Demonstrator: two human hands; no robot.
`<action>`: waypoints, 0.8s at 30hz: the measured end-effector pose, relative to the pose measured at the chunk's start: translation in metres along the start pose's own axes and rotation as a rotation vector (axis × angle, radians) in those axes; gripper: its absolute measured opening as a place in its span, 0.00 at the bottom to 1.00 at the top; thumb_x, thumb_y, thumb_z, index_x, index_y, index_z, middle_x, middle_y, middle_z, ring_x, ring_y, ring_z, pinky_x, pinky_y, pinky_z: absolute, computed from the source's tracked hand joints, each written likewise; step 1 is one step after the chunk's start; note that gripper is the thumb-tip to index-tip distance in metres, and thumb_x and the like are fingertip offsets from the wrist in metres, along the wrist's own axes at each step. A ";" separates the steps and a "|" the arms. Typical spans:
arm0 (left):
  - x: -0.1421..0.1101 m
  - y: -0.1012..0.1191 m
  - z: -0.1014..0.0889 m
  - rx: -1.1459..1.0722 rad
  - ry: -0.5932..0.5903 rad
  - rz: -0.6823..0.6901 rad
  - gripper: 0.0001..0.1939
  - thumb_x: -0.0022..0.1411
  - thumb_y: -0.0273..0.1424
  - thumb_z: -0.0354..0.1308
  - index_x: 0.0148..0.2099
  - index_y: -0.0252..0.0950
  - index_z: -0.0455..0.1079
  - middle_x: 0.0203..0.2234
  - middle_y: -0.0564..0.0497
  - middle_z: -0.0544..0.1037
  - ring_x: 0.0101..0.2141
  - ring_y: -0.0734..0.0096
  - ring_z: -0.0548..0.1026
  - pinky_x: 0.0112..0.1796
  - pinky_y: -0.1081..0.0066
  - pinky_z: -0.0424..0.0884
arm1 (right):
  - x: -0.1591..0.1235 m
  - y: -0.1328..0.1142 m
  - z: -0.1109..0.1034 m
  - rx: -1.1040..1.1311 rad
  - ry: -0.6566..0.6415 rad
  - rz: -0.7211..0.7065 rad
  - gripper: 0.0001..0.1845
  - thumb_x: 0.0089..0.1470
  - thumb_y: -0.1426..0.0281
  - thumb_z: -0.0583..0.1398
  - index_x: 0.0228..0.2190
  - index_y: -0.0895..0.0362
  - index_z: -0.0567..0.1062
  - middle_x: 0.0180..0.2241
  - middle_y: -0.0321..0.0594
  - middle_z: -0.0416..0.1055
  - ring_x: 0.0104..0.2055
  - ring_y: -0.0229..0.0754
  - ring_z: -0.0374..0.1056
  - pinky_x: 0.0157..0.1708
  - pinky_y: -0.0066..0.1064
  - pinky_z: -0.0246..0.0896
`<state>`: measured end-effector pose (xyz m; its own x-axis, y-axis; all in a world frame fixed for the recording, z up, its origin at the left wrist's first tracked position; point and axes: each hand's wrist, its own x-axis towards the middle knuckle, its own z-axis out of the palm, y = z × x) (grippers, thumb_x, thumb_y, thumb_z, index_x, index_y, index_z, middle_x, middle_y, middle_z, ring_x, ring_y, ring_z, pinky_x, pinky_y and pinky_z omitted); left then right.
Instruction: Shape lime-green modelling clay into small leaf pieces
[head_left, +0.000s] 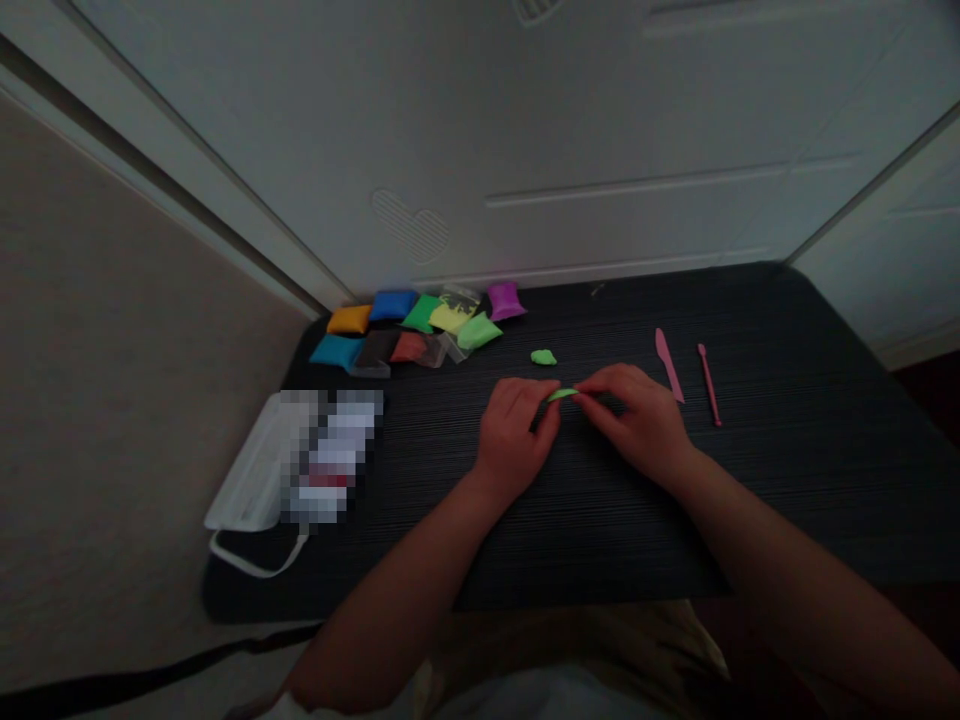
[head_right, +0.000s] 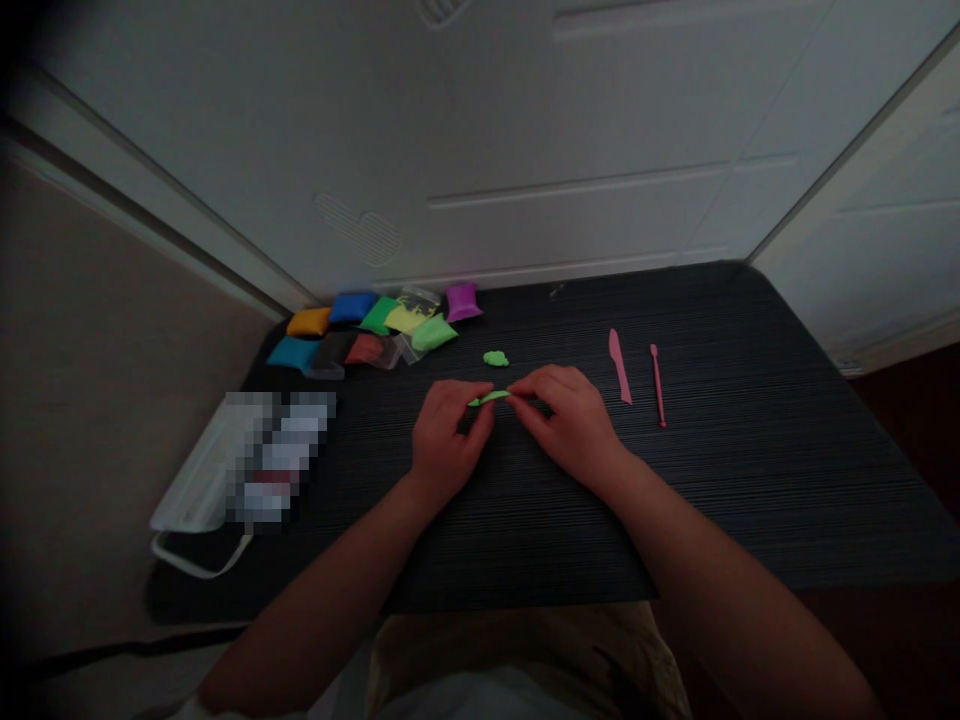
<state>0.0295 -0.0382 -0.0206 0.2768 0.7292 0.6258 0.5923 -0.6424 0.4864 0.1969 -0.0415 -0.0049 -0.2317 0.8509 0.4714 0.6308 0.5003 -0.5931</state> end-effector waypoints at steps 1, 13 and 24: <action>0.000 0.000 0.000 -0.004 0.011 -0.016 0.11 0.55 0.25 0.54 0.42 0.35 0.64 0.32 0.50 0.73 0.35 0.70 0.69 0.36 0.68 0.66 | -0.001 0.000 0.000 -0.009 0.013 -0.013 0.05 0.49 0.72 0.58 0.31 0.56 0.72 0.30 0.39 0.72 0.35 0.41 0.66 0.36 0.35 0.60; -0.001 0.003 -0.002 -0.034 0.031 -0.047 0.06 0.54 0.24 0.54 0.36 0.36 0.63 0.30 0.51 0.71 0.33 0.71 0.69 0.33 0.70 0.66 | -0.002 -0.001 0.002 -0.062 0.073 -0.078 0.05 0.50 0.72 0.57 0.32 0.54 0.72 0.29 0.39 0.72 0.34 0.42 0.66 0.36 0.38 0.58; -0.001 0.002 0.000 -0.062 0.042 -0.030 0.07 0.53 0.22 0.54 0.35 0.36 0.63 0.30 0.51 0.72 0.33 0.71 0.69 0.33 0.70 0.67 | -0.002 0.001 0.004 -0.039 0.084 -0.146 0.08 0.48 0.73 0.58 0.34 0.53 0.72 0.31 0.39 0.71 0.35 0.42 0.65 0.37 0.38 0.58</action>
<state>0.0304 -0.0406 -0.0206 0.2270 0.7389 0.6344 0.5518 -0.6344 0.5414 0.1950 -0.0423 -0.0095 -0.2610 0.7525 0.6046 0.6234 0.6096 -0.4896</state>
